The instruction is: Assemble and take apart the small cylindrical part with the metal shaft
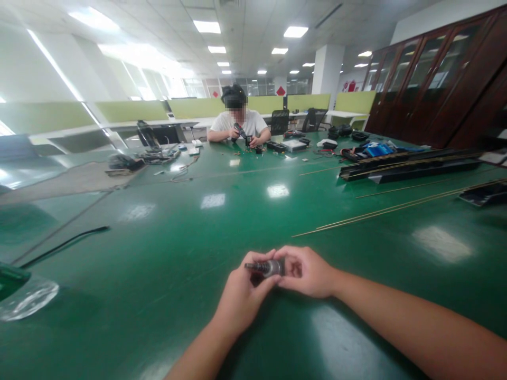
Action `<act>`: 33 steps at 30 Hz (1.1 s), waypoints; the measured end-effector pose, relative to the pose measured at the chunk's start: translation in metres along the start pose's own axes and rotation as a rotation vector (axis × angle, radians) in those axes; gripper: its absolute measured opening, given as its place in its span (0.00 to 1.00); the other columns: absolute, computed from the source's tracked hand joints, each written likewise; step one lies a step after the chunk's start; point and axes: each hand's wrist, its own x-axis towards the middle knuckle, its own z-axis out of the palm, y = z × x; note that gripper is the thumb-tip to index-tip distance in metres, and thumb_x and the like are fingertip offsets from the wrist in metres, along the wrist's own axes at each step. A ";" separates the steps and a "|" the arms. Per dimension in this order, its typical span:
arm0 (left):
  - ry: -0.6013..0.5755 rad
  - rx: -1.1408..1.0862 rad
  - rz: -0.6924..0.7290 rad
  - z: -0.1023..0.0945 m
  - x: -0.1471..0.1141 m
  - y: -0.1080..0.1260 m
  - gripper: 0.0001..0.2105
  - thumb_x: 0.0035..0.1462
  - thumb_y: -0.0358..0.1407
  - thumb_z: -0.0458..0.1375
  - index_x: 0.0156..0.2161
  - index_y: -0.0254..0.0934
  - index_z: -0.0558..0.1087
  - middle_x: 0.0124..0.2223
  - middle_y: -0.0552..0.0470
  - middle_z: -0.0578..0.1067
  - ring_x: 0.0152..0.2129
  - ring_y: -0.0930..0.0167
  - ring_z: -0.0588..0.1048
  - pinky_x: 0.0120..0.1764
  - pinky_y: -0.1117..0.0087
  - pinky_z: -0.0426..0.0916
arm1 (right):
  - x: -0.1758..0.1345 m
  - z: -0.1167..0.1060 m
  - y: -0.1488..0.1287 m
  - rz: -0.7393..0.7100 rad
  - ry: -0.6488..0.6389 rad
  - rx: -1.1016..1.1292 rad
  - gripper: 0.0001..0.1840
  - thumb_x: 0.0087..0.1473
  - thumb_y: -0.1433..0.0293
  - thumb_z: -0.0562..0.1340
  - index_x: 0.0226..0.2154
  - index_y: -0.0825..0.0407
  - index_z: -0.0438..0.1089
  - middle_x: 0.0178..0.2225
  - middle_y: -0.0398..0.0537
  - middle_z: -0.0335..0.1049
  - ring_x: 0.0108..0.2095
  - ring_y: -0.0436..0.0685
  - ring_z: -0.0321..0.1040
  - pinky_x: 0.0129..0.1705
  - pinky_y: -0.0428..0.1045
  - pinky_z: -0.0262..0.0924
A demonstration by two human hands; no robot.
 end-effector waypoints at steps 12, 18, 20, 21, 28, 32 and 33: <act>0.067 0.045 0.119 -0.002 -0.002 0.000 0.11 0.54 0.36 0.65 0.43 0.40 0.71 0.49 0.48 0.78 0.46 0.65 0.77 0.48 0.64 0.73 | 0.000 0.000 0.000 -0.049 0.018 -0.048 0.22 0.52 0.69 0.66 0.51 0.55 0.73 0.22 0.39 0.66 0.20 0.47 0.60 0.24 0.42 0.55; 0.043 0.115 0.148 -0.002 -0.003 0.001 0.08 0.54 0.35 0.64 0.40 0.40 0.72 0.50 0.46 0.77 0.48 0.63 0.76 0.51 0.61 0.71 | -0.001 0.001 -0.002 -0.057 0.013 -0.082 0.24 0.52 0.73 0.63 0.53 0.55 0.73 0.23 0.40 0.68 0.19 0.46 0.60 0.23 0.42 0.55; 0.019 0.138 0.154 -0.002 -0.002 -0.001 0.08 0.54 0.35 0.63 0.39 0.39 0.72 0.50 0.45 0.78 0.48 0.62 0.76 0.51 0.59 0.71 | -0.001 0.002 -0.002 -0.060 0.002 -0.118 0.23 0.52 0.75 0.63 0.52 0.55 0.74 0.23 0.40 0.69 0.19 0.46 0.60 0.24 0.42 0.55; 0.009 0.148 0.155 -0.002 -0.002 -0.001 0.08 0.54 0.35 0.63 0.39 0.39 0.72 0.50 0.45 0.78 0.48 0.61 0.76 0.51 0.59 0.70 | -0.001 0.002 -0.002 -0.060 0.000 -0.130 0.23 0.51 0.75 0.63 0.51 0.55 0.75 0.22 0.40 0.69 0.19 0.46 0.60 0.24 0.42 0.55; 0.040 0.264 0.259 -0.005 -0.003 0.001 0.06 0.55 0.33 0.62 0.40 0.41 0.73 0.52 0.47 0.75 0.49 0.63 0.74 0.52 0.61 0.69 | -0.001 0.003 0.001 -0.054 0.029 -0.080 0.19 0.51 0.73 0.62 0.47 0.54 0.76 0.23 0.41 0.69 0.20 0.47 0.60 0.24 0.43 0.55; 0.104 0.332 0.280 -0.007 -0.002 0.001 0.07 0.53 0.29 0.60 0.39 0.40 0.73 0.42 0.50 0.76 0.40 0.67 0.75 0.44 0.66 0.69 | 0.001 0.000 0.003 0.012 0.078 0.286 0.07 0.47 0.69 0.63 0.31 0.55 0.71 0.24 0.44 0.70 0.20 0.49 0.62 0.23 0.45 0.56; 0.116 0.336 0.269 -0.007 -0.001 0.000 0.08 0.53 0.29 0.60 0.39 0.40 0.72 0.40 0.52 0.76 0.38 0.68 0.75 0.42 0.68 0.69 | 0.002 -0.002 0.003 0.031 0.047 0.464 0.06 0.45 0.68 0.62 0.27 0.53 0.67 0.22 0.44 0.70 0.19 0.50 0.62 0.21 0.45 0.55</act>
